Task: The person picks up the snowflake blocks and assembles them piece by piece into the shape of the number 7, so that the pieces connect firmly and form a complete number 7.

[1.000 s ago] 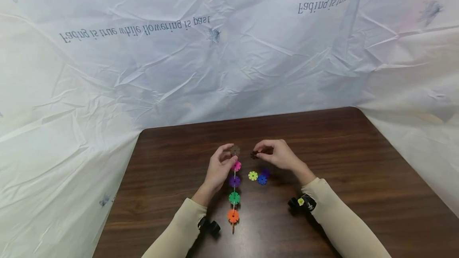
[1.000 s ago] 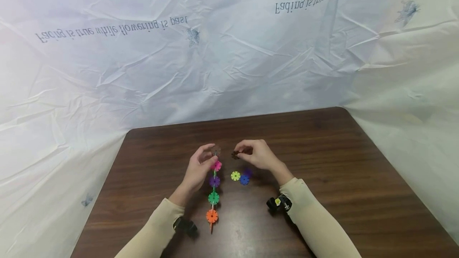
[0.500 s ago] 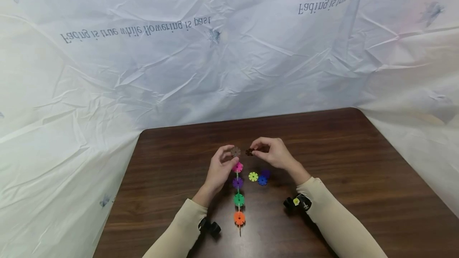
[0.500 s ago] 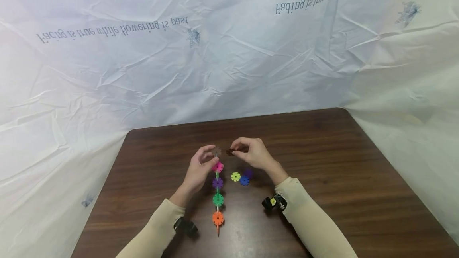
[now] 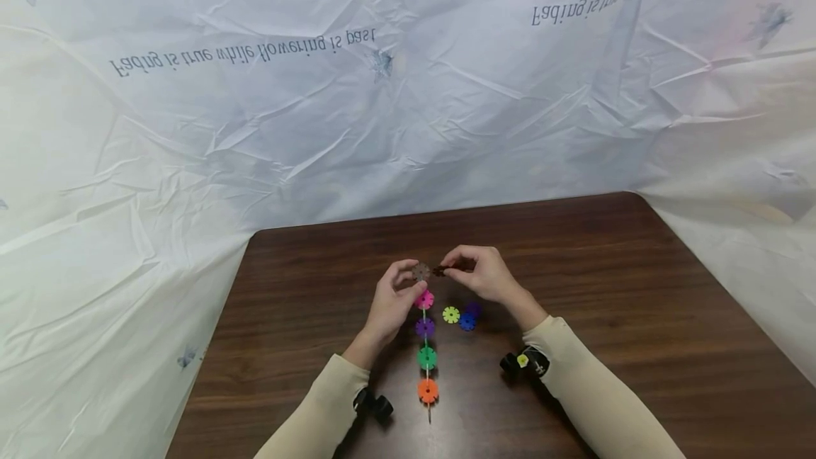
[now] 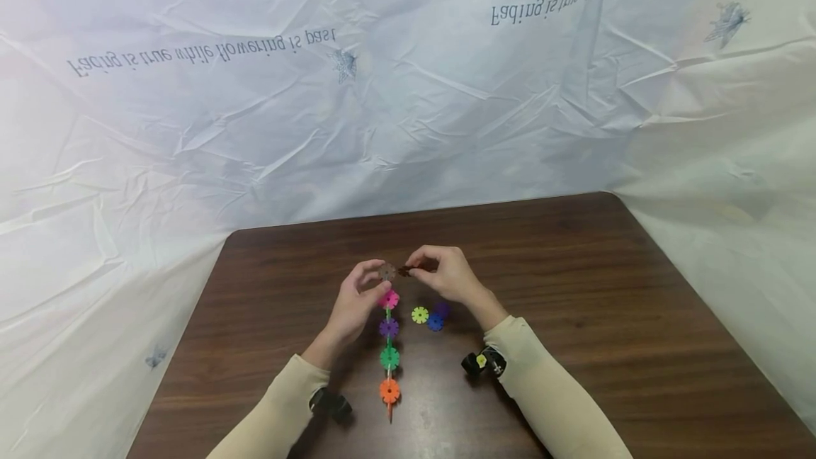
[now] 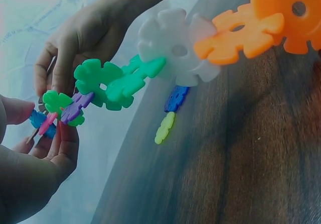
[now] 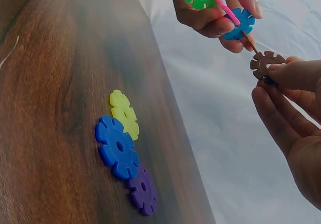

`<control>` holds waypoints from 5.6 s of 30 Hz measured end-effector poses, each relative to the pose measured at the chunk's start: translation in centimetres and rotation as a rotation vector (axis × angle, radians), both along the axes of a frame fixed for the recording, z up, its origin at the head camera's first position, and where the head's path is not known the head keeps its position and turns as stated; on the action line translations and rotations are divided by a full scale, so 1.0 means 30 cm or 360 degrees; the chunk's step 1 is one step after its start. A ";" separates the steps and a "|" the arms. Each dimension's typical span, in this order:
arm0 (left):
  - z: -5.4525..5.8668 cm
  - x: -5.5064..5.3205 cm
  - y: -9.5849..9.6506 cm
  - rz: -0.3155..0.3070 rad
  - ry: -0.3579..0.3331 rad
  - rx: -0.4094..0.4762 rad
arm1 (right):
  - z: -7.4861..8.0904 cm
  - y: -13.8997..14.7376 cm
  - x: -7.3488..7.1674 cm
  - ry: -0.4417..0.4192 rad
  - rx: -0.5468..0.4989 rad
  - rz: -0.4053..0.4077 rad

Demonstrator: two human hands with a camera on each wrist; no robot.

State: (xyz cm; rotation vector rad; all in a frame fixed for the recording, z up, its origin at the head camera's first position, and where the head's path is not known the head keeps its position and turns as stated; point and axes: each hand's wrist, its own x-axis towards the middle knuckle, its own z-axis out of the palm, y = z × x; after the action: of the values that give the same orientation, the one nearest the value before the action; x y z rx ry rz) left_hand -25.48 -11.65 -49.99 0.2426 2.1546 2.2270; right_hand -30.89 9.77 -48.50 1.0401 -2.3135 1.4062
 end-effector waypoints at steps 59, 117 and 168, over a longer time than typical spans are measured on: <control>0.000 0.006 0.032 0.0056 0.0066 -0.0043 | -0.052 -0.079 0.027 0.0663 -0.0250 -0.0084; 0.114 0.070 0.009 -0.0009 -0.0018 -0.0048 | -0.066 0.016 0.032 0.0200 0.0045 0.0020; 0.123 0.073 -0.005 -0.0048 -0.0055 -0.0043 | -0.091 0.000 0.067 -0.0061 0.1117 0.0253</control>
State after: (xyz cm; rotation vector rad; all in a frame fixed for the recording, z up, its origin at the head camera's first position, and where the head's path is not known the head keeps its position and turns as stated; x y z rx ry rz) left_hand -23.29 -11.79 -46.29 0.2320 2.1476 2.1681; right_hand -28.89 9.77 -51.23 1.3974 -2.8817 0.6362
